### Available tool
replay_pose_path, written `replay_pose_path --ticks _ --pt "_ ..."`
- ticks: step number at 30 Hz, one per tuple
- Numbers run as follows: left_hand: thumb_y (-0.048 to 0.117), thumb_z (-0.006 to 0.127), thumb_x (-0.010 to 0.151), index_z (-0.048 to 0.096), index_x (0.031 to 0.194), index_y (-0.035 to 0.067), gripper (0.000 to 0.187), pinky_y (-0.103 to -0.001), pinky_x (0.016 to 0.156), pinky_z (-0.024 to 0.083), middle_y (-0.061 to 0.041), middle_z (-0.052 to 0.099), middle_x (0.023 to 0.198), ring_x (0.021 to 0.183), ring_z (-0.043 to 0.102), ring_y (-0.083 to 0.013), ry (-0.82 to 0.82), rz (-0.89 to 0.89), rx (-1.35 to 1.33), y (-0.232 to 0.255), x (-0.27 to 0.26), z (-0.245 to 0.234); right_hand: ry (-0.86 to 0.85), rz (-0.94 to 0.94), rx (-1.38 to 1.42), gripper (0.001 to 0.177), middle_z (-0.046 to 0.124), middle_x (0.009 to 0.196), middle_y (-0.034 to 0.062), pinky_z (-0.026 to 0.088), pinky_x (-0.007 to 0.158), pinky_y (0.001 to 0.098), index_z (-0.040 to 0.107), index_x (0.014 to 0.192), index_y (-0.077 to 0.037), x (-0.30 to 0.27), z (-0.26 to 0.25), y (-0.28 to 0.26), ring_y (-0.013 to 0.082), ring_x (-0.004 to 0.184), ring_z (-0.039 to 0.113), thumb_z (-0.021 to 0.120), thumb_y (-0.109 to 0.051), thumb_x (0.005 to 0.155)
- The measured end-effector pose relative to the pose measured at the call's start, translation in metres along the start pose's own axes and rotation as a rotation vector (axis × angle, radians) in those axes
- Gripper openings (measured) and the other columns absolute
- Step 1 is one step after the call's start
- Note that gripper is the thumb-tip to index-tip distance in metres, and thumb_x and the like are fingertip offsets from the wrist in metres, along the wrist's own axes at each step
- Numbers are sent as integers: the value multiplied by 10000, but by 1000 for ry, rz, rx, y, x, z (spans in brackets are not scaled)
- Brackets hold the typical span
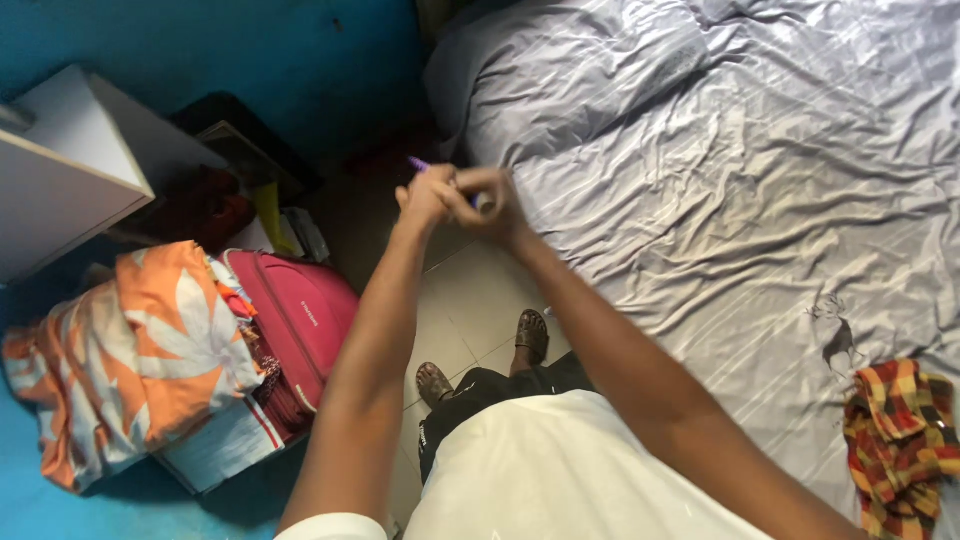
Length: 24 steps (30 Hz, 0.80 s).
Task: The person assembles a broom handle by repeatedly twisting and screwing the pole sections together by hand.
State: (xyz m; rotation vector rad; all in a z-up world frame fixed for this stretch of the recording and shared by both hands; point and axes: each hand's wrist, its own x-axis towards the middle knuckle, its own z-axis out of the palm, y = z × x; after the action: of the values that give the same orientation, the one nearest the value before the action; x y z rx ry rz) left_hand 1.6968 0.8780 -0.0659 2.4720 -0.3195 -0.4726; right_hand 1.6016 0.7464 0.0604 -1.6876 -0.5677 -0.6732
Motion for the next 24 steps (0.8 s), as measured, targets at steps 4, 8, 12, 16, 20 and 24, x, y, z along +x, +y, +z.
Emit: replay_pose_path --ticks 4,8,12,16,20,24 --pt "124 737 749 740 938 160 192 -501 761 495 -136 685 1084 1050 650 -391 269 221 -69 2 -20 36 9 365 -55 390 509 535 24 358 497 284 562 629 13 -28 -3 -18 42 531 465 672 -104 985" --pt "177 758 812 677 869 49 162 -464 752 548 -175 685 905 871 683 -404 597 419 -133 35 -35 9 60 333 -69 443 495 515 -14 318 480 271 550 595 0 23 -7 -50 27 515 453 676 -108 1007" --pt "144 764 764 641 702 32 178 -504 614 513 -188 633 719 712 659 -416 723 760 -25 71 -46 -16 -8 312 -63 509 507 488 -61 296 413 244 557 535 -81 75 -26 -93 16 422 461 673 -128 1028" --pt "146 726 690 561 644 42 200 -495 596 504 -163 579 648 618 614 -387 595 717 -277 105 -70 -18 50 274 139 549 438 521 -27 291 447 227 467 594 -67 94 -39 -114 30 457 398 664 -118 1104" --pt "167 707 722 577 655 82 169 -452 578 484 -116 591 637 583 608 -340 585 718 -209 116 -84 -49 188 250 362 400 460 602 -20 291 442 212 500 733 -54 100 -24 -119 38 475 419 681 -93 1088" --pt "214 758 759 593 641 130 219 -461 603 406 -80 640 676 609 633 -301 736 806 -48 110 -79 -68 243 227 376 189 529 630 -30 347 465 209 557 833 -27 88 -20 -112 23 523 481 670 -87 972"
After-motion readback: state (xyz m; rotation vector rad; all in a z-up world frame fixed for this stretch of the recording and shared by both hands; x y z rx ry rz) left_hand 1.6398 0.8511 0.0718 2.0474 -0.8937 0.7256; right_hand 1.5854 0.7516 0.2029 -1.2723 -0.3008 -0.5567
